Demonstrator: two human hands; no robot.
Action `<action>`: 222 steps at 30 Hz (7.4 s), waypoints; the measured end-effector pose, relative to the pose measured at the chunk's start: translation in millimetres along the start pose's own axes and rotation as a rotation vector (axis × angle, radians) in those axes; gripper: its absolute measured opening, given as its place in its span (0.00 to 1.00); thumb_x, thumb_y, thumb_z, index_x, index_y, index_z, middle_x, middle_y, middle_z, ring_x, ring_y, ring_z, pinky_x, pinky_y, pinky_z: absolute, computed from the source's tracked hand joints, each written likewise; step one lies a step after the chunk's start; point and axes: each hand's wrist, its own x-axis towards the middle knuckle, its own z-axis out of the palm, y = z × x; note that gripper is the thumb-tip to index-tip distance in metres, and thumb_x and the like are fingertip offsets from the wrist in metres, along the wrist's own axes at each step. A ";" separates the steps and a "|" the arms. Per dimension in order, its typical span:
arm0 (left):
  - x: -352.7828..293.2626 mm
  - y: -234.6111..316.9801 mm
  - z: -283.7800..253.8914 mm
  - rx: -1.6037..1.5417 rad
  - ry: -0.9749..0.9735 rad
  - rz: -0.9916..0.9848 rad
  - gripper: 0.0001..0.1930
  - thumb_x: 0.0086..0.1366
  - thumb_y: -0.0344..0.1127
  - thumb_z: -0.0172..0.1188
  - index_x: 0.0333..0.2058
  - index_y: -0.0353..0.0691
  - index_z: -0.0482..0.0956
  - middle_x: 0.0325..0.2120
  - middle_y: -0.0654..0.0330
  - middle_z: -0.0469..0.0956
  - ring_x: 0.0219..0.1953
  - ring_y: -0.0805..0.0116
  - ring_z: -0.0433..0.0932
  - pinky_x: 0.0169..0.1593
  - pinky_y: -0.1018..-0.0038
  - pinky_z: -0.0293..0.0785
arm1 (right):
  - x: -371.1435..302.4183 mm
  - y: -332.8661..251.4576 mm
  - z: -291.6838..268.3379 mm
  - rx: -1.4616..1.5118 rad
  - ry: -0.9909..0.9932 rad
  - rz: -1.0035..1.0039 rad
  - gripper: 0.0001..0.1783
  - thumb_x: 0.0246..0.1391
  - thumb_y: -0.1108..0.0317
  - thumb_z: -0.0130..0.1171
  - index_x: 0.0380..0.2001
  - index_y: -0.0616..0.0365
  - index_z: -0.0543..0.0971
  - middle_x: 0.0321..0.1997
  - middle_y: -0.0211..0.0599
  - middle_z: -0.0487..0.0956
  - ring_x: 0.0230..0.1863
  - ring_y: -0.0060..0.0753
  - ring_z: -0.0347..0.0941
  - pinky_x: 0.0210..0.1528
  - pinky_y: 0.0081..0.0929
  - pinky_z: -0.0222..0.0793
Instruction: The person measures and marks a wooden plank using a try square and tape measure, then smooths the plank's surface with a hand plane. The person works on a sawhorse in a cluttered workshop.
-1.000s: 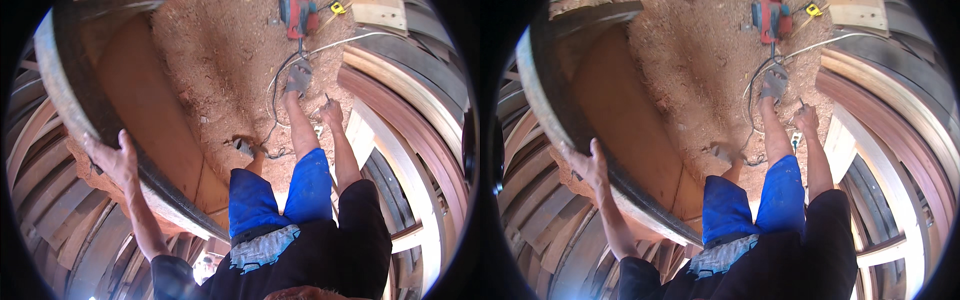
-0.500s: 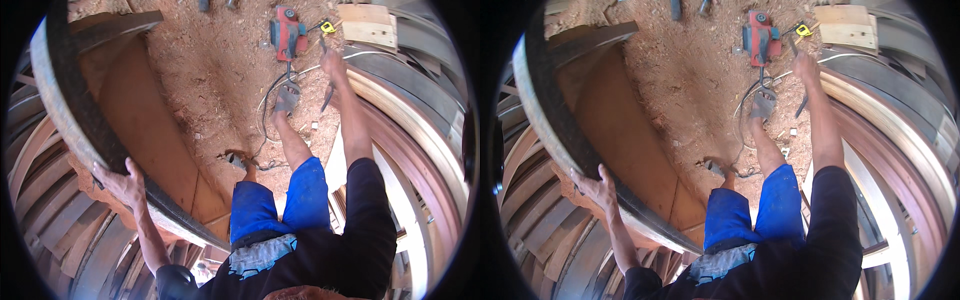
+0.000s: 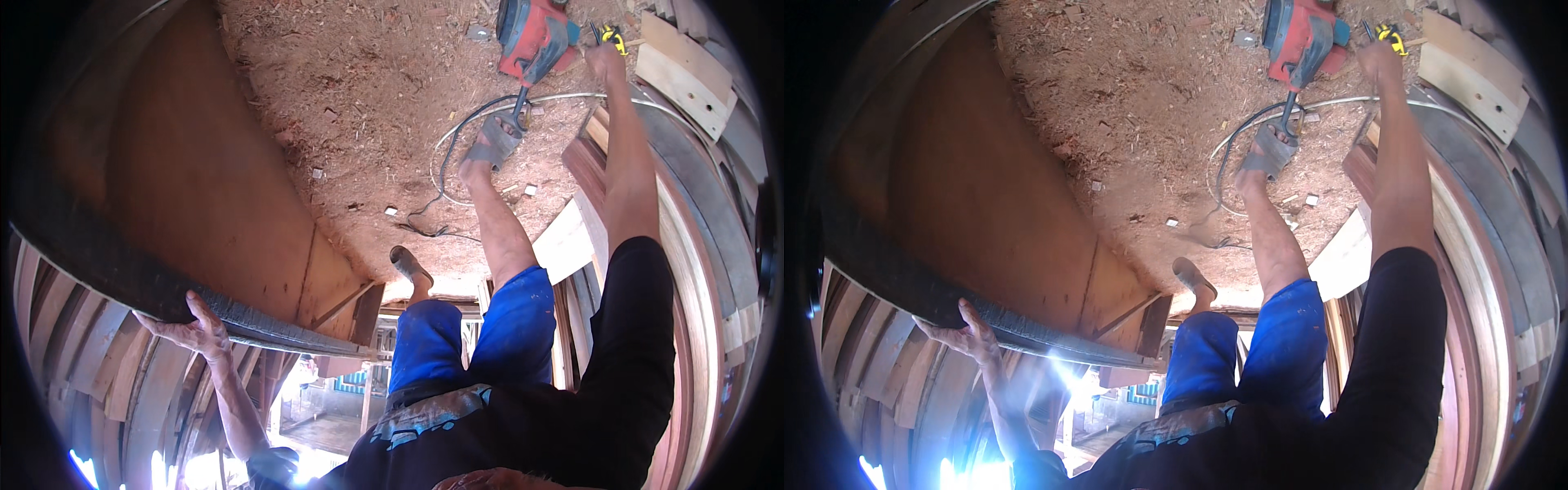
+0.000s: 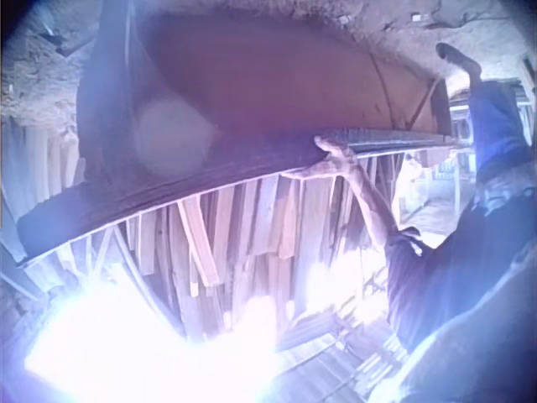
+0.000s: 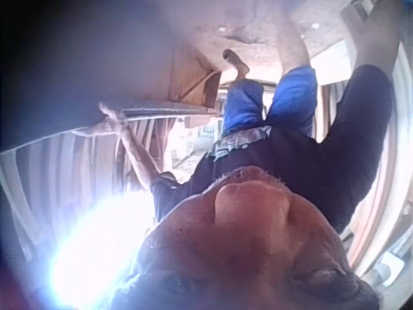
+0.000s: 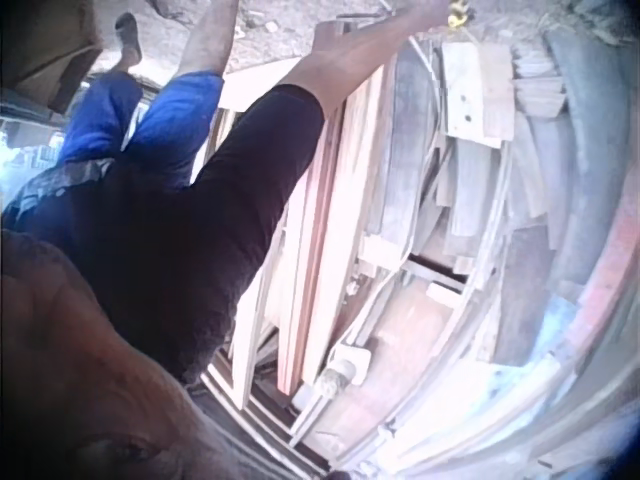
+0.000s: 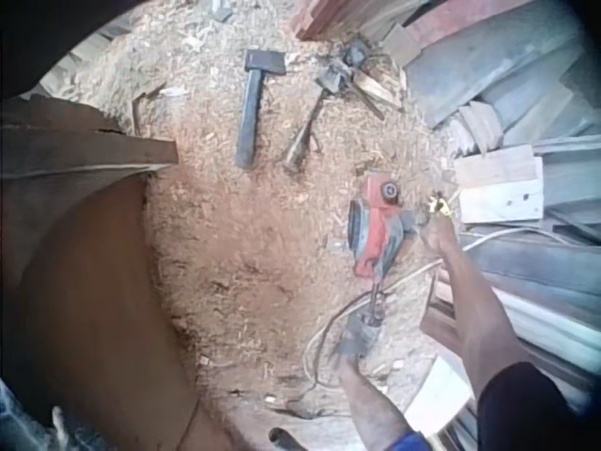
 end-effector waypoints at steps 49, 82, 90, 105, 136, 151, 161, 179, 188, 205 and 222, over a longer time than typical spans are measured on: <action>-861.2 -274.7 -142.6 -0.211 0.268 -1.184 0.48 0.56 0.45 0.70 0.70 0.26 0.59 0.70 0.23 0.55 0.74 0.27 0.50 0.75 0.41 0.46 | -870.6 -666.4 111.2 -0.137 -0.113 -1.012 0.10 0.55 0.66 0.63 0.39 0.58 0.83 0.33 0.46 0.87 0.40 0.44 0.85 0.43 0.40 0.77; -900.1 -319.5 -233.3 -2.179 2.012 -0.643 0.13 0.78 0.49 0.55 0.46 0.47 0.72 0.23 0.67 0.72 0.20 0.74 0.70 0.25 0.72 0.69 | -1334.0 -843.0 308.5 -0.006 -1.228 -1.185 0.15 0.66 0.54 0.65 0.43 0.54 0.80 0.27 0.22 0.77 0.18 0.05 0.60 0.14 0.08 0.51; -1127.0 -398.4 -159.7 -1.509 2.356 -1.170 0.11 0.80 0.47 0.51 0.47 0.48 0.67 0.23 0.65 0.71 0.19 0.75 0.69 0.24 0.75 0.70 | -1314.3 -830.6 515.7 -0.596 -1.000 -1.250 0.12 0.67 0.61 0.58 0.46 0.56 0.81 0.26 0.21 0.75 0.19 0.12 0.63 0.17 0.17 0.60; -1372.9 -534.7 -52.0 -1.185 2.180 -1.743 0.14 0.74 0.43 0.61 0.32 0.41 0.72 0.25 0.73 0.65 0.28 0.82 0.61 0.31 0.75 0.64 | -1619.4 -778.1 825.3 -1.132 -0.669 -2.035 0.13 0.64 0.65 0.58 0.43 0.62 0.84 0.34 0.52 0.82 0.38 0.50 0.80 0.44 0.42 0.73; -1418.1 -607.3 -58.5 -0.991 2.125 -1.986 0.21 0.77 0.50 0.53 0.43 0.35 0.79 0.29 0.50 0.80 0.33 0.59 0.80 0.41 0.62 0.75 | -1695.2 -780.6 998.4 -1.321 -0.941 -2.672 0.13 0.55 0.68 0.70 0.45 0.55 0.86 0.49 0.37 0.83 0.48 0.44 0.75 0.52 0.41 0.71; -1425.3 -604.7 -67.1 -0.964 2.112 -1.954 0.22 0.78 0.51 0.52 0.39 0.34 0.78 0.24 0.51 0.75 0.28 0.59 0.76 0.36 0.61 0.72 | -1698.8 -781.6 1002.1 -1.361 -0.962 -2.642 0.12 0.57 0.67 0.69 0.44 0.56 0.85 0.45 0.36 0.83 0.45 0.43 0.75 0.49 0.40 0.72; -1412.6 -611.8 -45.5 -0.854 2.057 -2.060 0.20 0.78 0.49 0.53 0.38 0.34 0.78 0.25 0.48 0.77 0.28 0.52 0.79 0.35 0.58 0.74 | -1701.9 -780.4 1000.8 -1.389 -0.989 -2.603 0.12 0.56 0.69 0.69 0.44 0.57 0.85 0.45 0.36 0.83 0.47 0.43 0.76 0.51 0.42 0.72; -1420.6 -608.1 -68.6 -0.812 2.025 -2.085 0.21 0.78 0.49 0.52 0.39 0.33 0.78 0.24 0.44 0.78 0.27 0.48 0.80 0.34 0.57 0.73 | -1704.9 -778.8 995.0 -1.250 -0.990 -2.639 0.10 0.59 0.69 0.67 0.43 0.59 0.85 0.42 0.37 0.82 0.44 0.42 0.75 0.49 0.41 0.71; -1418.0 -610.1 -63.1 -0.798 2.034 -2.090 0.24 0.79 0.52 0.50 0.42 0.33 0.79 0.27 0.41 0.79 0.32 0.42 0.81 0.36 0.54 0.74 | -1713.1 -790.7 968.0 -0.873 -1.186 -1.878 0.11 0.69 0.62 0.64 0.42 0.58 0.85 0.32 0.24 0.80 0.33 0.19 0.71 0.36 0.25 0.67; -1416.7 -607.2 -57.0 -0.949 1.910 -2.131 0.24 0.79 0.53 0.50 0.47 0.33 0.79 0.30 0.50 0.80 0.34 0.59 0.79 0.43 0.61 0.75 | -1695.3 -799.6 994.2 -1.051 -1.230 -1.744 0.11 0.68 0.62 0.65 0.42 0.59 0.86 0.36 0.24 0.82 0.40 0.17 0.75 0.45 0.22 0.71; -1418.1 -612.3 -59.6 -0.795 2.067 -2.053 0.22 0.78 0.50 0.52 0.39 0.32 0.78 0.25 0.41 0.78 0.29 0.41 0.79 0.35 0.53 0.72 | -1693.9 -792.7 995.2 -0.881 -1.252 -1.716 0.11 0.67 0.62 0.66 0.43 0.59 0.86 0.36 0.26 0.82 0.38 0.18 0.74 0.42 0.22 0.70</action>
